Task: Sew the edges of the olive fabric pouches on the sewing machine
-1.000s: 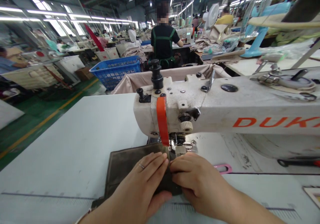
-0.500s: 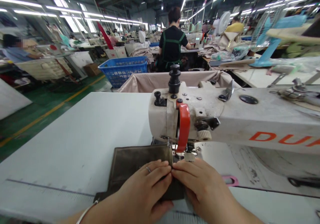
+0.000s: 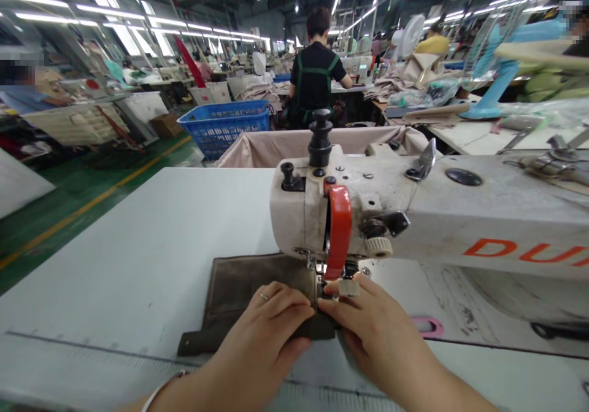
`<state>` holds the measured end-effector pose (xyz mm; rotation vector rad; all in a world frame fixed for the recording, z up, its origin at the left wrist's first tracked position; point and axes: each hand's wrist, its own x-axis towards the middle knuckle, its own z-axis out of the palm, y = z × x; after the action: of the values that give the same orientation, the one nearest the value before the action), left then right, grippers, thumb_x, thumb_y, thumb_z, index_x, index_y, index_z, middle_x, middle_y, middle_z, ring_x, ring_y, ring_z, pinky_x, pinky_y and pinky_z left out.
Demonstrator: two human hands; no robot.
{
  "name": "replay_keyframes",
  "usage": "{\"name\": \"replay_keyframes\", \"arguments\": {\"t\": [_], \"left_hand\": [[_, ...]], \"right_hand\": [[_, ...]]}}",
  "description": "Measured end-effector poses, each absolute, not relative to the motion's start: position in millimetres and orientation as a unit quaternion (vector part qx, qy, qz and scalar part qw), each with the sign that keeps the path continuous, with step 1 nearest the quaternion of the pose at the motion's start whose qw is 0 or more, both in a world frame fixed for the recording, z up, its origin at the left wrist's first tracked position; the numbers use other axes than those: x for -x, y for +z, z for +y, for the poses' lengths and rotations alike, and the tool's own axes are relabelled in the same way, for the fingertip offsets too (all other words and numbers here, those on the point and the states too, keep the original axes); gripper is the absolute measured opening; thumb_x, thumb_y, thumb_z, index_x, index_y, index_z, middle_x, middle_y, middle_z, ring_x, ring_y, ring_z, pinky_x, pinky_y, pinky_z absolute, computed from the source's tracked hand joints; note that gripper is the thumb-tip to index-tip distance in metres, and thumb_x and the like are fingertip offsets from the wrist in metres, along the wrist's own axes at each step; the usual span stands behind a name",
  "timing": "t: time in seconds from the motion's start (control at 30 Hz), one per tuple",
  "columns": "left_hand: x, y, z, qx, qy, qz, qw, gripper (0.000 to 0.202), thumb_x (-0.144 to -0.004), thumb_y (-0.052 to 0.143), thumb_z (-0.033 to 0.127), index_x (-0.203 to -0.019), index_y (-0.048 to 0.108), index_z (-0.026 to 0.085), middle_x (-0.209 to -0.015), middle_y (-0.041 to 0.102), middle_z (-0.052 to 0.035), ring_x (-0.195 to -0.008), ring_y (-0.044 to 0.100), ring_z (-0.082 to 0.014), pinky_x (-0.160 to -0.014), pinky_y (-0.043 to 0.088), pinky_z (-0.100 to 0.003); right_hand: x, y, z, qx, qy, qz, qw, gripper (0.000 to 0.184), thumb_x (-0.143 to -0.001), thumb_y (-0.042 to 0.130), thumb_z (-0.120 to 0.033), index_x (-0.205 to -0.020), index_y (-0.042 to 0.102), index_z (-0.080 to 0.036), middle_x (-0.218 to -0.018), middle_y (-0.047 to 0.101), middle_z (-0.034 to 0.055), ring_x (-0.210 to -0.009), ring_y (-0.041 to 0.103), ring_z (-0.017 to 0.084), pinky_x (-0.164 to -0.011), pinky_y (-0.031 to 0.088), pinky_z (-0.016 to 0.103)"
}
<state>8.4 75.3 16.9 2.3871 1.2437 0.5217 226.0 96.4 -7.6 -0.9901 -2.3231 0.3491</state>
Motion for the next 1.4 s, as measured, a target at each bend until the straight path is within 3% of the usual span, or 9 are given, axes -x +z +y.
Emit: {"name": "replay_keyframes", "arguments": {"t": [0.47,0.9,1.17,1.33,1.4], "left_hand": [[-0.9,16.7,86.4,-0.913,0.166,0.352,0.122,0.031,-0.093,0.061,0.027,-0.121,0.059,0.015,-0.113,0.066,-0.0069,-0.105,0.058,-0.0225,-0.100,0.048,-0.039],[3.4,11.1,128.5,-0.925,0.166,0.329,0.090,0.024,-0.095,0.054,0.023,-0.117,0.061,0.017,-0.114,0.066,-0.0062,-0.111,0.059,-0.0223,-0.102,0.045,-0.038],[24.4,4.6,142.7,-0.930,0.207,0.293,0.078,0.020,-0.098,0.054,0.021,-0.115,0.065,0.019,-0.116,0.069,-0.0048,-0.111,0.062,-0.0190,-0.103,0.047,-0.037],[20.0,0.9,136.5,-0.905,0.263,0.317,0.111,0.012,-0.096,0.056,0.018,-0.103,0.067,0.018,-0.107,0.072,-0.0035,-0.101,0.065,-0.0170,-0.097,0.051,-0.034],[12.0,0.9,129.9,-0.898,0.265,0.334,0.111,0.012,-0.093,0.059,0.014,-0.100,0.067,0.018,-0.106,0.072,-0.0034,-0.099,0.066,-0.0172,-0.095,0.052,-0.033]], "right_hand": [[-221.6,-9.9,91.9,0.386,0.128,-0.867,0.287,0.046,-0.081,0.047,-0.001,-0.117,0.064,-0.022,-0.106,0.065,0.0089,-0.098,0.055,0.028,-0.083,0.053,0.047],[-218.7,-18.6,96.5,0.423,0.104,-0.867,0.241,0.050,-0.082,0.043,-0.003,-0.127,0.057,-0.018,-0.116,0.059,0.0137,-0.105,0.054,0.030,-0.083,0.054,0.046],[-227.0,-5.9,103.3,0.453,0.092,-0.824,0.326,0.017,-0.092,0.045,-0.011,-0.094,0.061,-0.017,-0.096,0.059,0.0098,-0.089,0.053,0.026,-0.078,0.046,0.041],[-228.7,-7.4,106.2,0.489,0.035,-0.828,0.273,0.023,-0.092,0.056,-0.020,-0.068,0.057,-0.020,-0.071,0.054,0.0046,-0.078,0.048,0.025,-0.072,0.040,0.041],[-225.6,-8.0,104.3,0.472,0.047,-0.833,0.285,0.018,-0.091,0.059,-0.019,-0.073,0.060,-0.019,-0.074,0.057,0.0045,-0.080,0.050,0.025,-0.073,0.041,0.040]]}}
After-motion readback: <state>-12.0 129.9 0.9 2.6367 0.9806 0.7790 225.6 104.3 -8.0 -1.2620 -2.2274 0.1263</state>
